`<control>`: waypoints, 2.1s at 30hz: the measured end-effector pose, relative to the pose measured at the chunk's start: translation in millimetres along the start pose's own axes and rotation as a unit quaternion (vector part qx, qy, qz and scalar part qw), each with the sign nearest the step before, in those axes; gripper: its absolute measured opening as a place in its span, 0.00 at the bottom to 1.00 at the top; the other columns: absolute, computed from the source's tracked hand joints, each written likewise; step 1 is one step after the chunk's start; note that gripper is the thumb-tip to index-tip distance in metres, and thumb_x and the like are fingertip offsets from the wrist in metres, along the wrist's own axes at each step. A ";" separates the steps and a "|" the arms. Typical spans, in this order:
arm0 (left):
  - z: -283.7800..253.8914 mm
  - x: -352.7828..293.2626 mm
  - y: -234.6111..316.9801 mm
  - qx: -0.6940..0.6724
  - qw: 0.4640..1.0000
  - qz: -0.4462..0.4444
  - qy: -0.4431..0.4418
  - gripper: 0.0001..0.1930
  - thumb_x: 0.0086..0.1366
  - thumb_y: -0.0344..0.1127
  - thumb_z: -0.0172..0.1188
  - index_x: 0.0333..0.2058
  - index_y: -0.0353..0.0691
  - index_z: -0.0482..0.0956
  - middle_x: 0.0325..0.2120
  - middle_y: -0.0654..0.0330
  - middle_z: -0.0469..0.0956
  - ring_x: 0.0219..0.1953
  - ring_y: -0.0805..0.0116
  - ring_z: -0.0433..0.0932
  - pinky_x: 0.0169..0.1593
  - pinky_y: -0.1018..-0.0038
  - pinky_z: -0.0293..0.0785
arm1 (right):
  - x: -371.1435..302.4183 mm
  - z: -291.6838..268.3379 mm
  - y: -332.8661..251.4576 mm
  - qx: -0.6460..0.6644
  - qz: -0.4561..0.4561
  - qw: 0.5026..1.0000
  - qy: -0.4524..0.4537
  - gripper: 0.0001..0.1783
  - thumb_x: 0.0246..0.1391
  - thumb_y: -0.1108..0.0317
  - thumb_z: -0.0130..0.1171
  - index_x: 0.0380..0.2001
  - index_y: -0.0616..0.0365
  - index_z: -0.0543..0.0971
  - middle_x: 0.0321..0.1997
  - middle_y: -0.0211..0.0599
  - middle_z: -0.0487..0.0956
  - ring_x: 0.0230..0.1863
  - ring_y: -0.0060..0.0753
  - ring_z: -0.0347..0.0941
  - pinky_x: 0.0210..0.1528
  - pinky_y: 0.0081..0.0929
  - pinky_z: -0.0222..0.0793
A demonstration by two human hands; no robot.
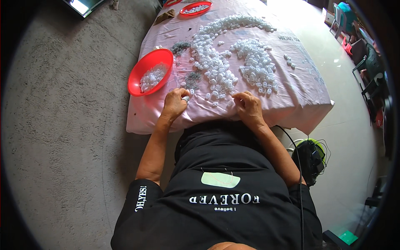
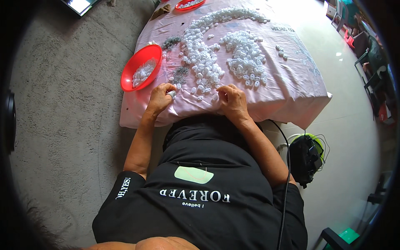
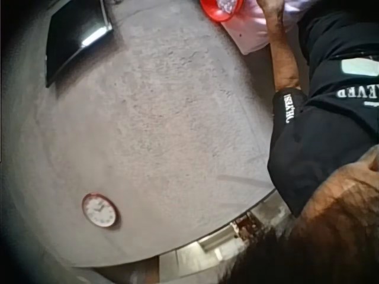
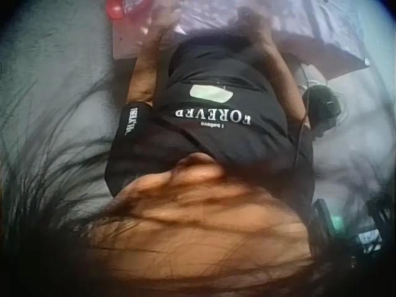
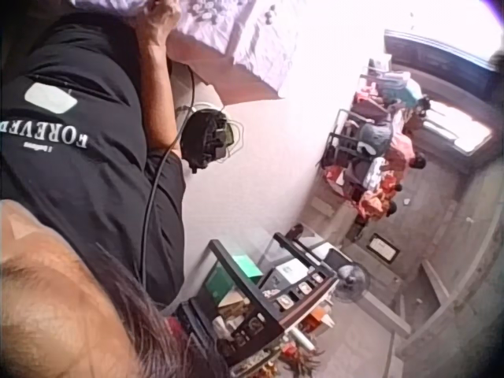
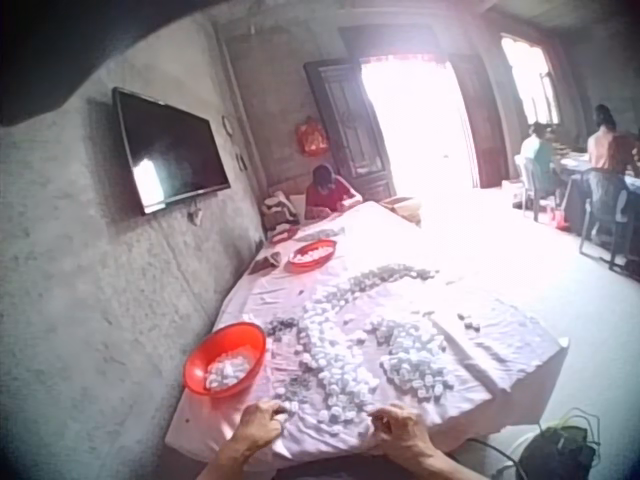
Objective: The person assembles small white plastic pieces by attaching and threading them together by hand.
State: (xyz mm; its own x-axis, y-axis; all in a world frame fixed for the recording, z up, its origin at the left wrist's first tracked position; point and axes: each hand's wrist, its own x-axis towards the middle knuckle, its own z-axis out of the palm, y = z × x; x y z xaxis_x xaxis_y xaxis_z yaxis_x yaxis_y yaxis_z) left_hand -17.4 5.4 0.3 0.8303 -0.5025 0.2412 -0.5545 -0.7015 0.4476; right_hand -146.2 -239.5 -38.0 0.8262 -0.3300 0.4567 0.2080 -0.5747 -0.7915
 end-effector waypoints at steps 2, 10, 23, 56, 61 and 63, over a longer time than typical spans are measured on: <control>1.2 -1.2 -1.3 0.015 1.000 0.008 0.006 0.07 0.51 0.29 0.56 0.30 0.39 0.81 0.30 0.50 0.79 0.35 0.53 0.78 0.42 0.64 0.73 | -0.4 2.3 2.6 0.004 -0.010 1.000 0.018 0.05 0.46 0.75 0.59 0.30 0.59 0.80 0.29 0.42 0.77 0.29 0.43 0.76 0.33 0.33 0.70; 1.4 8.7 12.3 0.065 0.990 -0.086 -0.090 0.08 0.49 0.31 0.56 0.28 0.38 0.81 0.31 0.48 0.79 0.37 0.52 0.78 0.44 0.64 0.73 | -0.5 1.4 3.3 0.022 0.007 0.999 0.034 0.05 0.46 0.75 0.61 0.29 0.59 0.78 0.28 0.40 0.76 0.26 0.38 0.75 0.30 0.31 0.69; 3.2 2.1 44.9 -0.081 0.996 0.021 0.012 0.04 0.57 0.25 0.56 0.31 0.34 0.76 0.28 0.51 0.78 0.31 0.56 0.78 0.36 0.69 0.72 | -1.4 1.7 6.4 0.018 -0.009 0.999 0.035 0.05 0.45 0.74 0.63 0.29 0.60 0.79 0.28 0.40 0.76 0.24 0.36 0.74 0.28 0.30 0.68; 38.4 -12.1 70.7 -0.099 0.984 0.149 0.006 0.09 0.51 0.20 0.52 0.33 0.34 0.76 0.31 0.50 0.75 0.36 0.51 0.75 0.41 0.65 0.71 | -0.6 -3.8 -9.0 0.079 0.011 0.996 0.025 0.04 0.47 0.75 0.62 0.29 0.61 0.80 0.29 0.39 0.78 0.25 0.32 0.76 0.28 0.24 0.71; 24.9 -19.6 91.6 -0.168 0.980 0.079 -0.067 0.08 0.54 0.22 0.53 0.33 0.33 0.76 0.30 0.50 0.75 0.35 0.54 0.76 0.40 0.67 0.71 | -4.6 1.8 -22.8 0.210 0.053 0.975 -0.040 0.05 0.48 0.77 0.60 0.31 0.61 0.79 0.30 0.38 0.81 0.27 0.27 0.78 0.30 0.22 0.73; 25.4 -22.3 93.4 -0.179 0.978 0.080 -0.075 0.10 0.53 0.20 0.51 0.35 0.33 0.76 0.30 0.52 0.76 0.35 0.60 0.76 0.40 0.71 0.70 | -7.0 2.6 -24.1 0.256 0.093 0.961 -0.057 0.07 0.48 0.77 0.60 0.33 0.62 0.79 0.29 0.38 0.81 0.28 0.22 0.77 0.30 0.21 0.73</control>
State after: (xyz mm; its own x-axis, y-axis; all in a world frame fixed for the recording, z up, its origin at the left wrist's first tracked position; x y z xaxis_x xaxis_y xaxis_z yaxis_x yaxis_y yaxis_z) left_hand -89.2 -61.8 14.9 0.7024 -0.6781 0.2165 -0.5994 -0.3994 0.6937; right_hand -155.6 -221.5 -23.2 0.9201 -0.2901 0.2630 0.2565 -0.0611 -0.9646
